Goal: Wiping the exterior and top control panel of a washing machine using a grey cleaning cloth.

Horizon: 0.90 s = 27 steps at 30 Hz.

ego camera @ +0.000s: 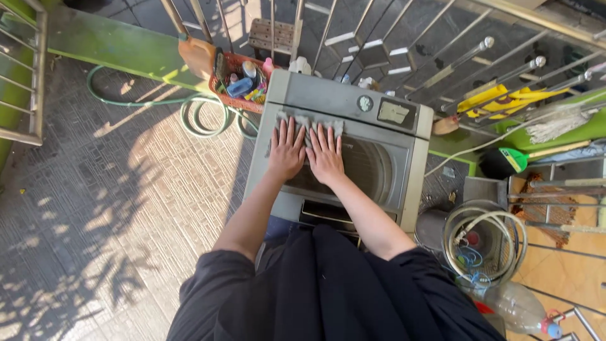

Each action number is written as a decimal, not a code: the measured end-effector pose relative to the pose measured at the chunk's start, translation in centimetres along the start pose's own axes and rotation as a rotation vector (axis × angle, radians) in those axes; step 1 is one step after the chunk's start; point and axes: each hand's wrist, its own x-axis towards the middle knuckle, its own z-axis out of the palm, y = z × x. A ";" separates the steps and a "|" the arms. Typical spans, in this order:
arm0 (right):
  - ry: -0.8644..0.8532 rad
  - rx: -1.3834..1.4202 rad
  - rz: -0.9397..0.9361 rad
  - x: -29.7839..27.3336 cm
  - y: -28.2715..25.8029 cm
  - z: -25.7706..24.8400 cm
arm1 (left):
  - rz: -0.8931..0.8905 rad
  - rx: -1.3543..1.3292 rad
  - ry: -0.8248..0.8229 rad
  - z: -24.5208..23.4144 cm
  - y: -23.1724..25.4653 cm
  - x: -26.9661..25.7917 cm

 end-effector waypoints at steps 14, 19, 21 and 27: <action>-0.044 0.062 -0.027 -2.2 3.7 -0.9 | -0.026 0.020 -0.037 0.2 4.4 -0.7; 0.037 0.034 0.028 -5.4 7.9 -1.2 | 0.028 -0.009 -0.008 2.3 9.1 -0.8; 0.080 -0.009 0.109 -5.1 8.4 -0.9 | 0.066 -0.090 0.052 3.1 9.4 -0.3; 0.018 -0.005 -0.082 -0.4 3.7 -2.0 | -0.073 -0.071 0.072 0.8 3.7 0.8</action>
